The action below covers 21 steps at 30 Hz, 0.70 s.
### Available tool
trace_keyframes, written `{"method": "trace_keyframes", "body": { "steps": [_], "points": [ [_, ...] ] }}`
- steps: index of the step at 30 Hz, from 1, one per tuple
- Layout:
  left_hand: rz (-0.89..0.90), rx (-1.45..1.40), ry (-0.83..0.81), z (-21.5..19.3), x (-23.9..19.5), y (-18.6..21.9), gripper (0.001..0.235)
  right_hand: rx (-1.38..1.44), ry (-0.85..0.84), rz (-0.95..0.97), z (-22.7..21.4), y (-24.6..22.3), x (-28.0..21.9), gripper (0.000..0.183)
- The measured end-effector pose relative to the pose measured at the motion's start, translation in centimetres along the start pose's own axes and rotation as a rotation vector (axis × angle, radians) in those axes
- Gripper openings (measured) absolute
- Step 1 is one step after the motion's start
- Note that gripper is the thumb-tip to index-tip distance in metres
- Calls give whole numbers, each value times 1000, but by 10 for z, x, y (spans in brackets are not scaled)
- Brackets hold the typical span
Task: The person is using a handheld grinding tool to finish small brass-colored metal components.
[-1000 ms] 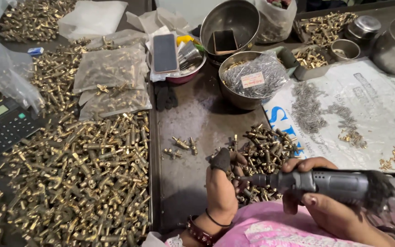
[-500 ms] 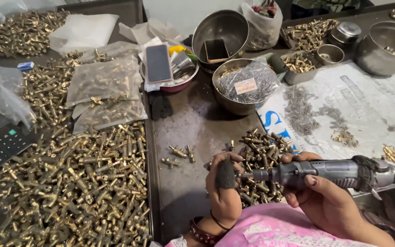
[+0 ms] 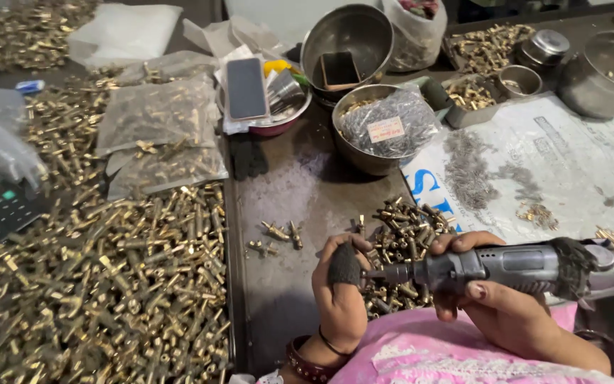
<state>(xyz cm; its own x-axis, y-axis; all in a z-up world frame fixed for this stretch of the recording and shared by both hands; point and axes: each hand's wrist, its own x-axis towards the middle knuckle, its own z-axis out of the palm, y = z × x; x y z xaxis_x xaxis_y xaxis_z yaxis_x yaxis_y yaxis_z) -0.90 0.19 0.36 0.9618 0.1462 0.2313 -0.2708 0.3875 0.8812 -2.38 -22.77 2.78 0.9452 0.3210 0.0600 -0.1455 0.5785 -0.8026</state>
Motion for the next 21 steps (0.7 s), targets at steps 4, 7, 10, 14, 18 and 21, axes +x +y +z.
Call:
{"method": "trace_keyframes", "body": {
  "steps": [4, 7, 10, 14, 18, 21],
  "points": [
    [-57, 36, 28, -2, -7, 9, 25, -1, -86, 3, 8, 0, 10, 53],
    [-187, 23, 46, -22, -11, 0, 25, -4, -145, -6, 5, 6, 6, 52],
    [-200, 20, -37, -72, 2, 4, 27, -11, -125, -3, -4, 7, -3, 51],
    [-148, 1422, 538, -114, 38, 73, 31, -307, -98, -20, -15, 3, -9, 51],
    [130, 1332, 183, -59, 63, 74, 38, -522, -186, -98, -18, 13, -13, 51],
    [-146, 1307, -281, -31, 69, -43, 30, -498, -230, -86, -25, 20, -16, 50]
  ]
}}
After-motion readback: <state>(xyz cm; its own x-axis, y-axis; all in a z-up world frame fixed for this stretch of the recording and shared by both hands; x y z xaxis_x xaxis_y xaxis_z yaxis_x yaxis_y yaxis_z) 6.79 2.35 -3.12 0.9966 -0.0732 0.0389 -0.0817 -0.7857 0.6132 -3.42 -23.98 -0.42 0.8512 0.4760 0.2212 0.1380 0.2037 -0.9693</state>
